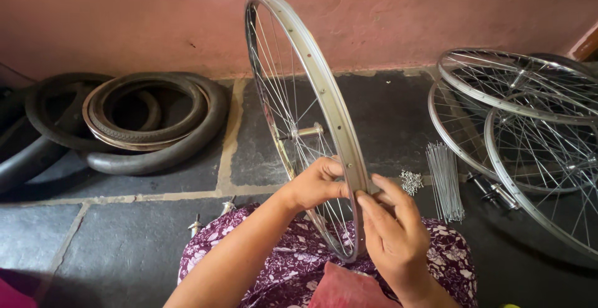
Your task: The person inserts bicycle spokes into a wheel rim and hub, threading them through holes and securing them with nuts. The person repeatedly picks up spokes and nuts from the floor, inserts each spoke, and tightens the nut by hand.
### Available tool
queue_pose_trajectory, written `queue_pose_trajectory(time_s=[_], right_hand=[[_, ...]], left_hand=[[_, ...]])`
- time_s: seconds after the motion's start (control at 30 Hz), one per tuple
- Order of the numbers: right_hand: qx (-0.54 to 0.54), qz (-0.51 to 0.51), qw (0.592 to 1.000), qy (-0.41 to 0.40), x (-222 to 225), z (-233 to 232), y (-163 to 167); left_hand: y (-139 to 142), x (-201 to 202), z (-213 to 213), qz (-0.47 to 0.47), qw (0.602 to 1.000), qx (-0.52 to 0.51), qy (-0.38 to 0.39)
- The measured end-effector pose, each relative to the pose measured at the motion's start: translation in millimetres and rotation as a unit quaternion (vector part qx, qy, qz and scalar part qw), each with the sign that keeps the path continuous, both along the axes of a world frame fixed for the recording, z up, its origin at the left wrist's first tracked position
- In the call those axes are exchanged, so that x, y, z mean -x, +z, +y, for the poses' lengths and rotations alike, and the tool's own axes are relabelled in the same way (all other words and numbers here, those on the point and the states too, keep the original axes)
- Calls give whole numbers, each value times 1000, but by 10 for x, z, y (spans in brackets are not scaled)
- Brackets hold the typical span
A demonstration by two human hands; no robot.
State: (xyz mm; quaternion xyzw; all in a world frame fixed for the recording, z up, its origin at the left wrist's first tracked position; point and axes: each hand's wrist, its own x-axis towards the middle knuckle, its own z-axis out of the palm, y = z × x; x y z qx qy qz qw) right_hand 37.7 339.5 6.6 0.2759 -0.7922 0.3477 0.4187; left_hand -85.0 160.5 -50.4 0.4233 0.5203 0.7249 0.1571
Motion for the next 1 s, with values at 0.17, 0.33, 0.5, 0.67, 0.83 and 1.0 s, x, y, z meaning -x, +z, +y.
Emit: queue_pose_trajectory(time_s=[0.17, 0.33, 0.5, 0.67, 0.83, 1.0], right_hand=[[180, -150, 969, 78, 87, -30, -303], [296, -191, 907, 228, 91, -5, -542], [342, -202, 877, 271, 88, -6, -480], [393, -231, 830, 322, 80, -10, -323], [436, -264, 805, 306, 94, -60, -260], [475, -294, 771, 306, 76, -45, -190]], left_hand=[[83, 12, 3, 140, 989, 32, 22], [98, -73, 8, 44, 998, 35, -3], [102, -95, 24, 16, 999, -36, -37], [129, -84, 46, 107, 994, 37, 8], [141, -143, 15, 28, 999, 13, 14], [142, -135, 68, 53, 999, 3, 9]])
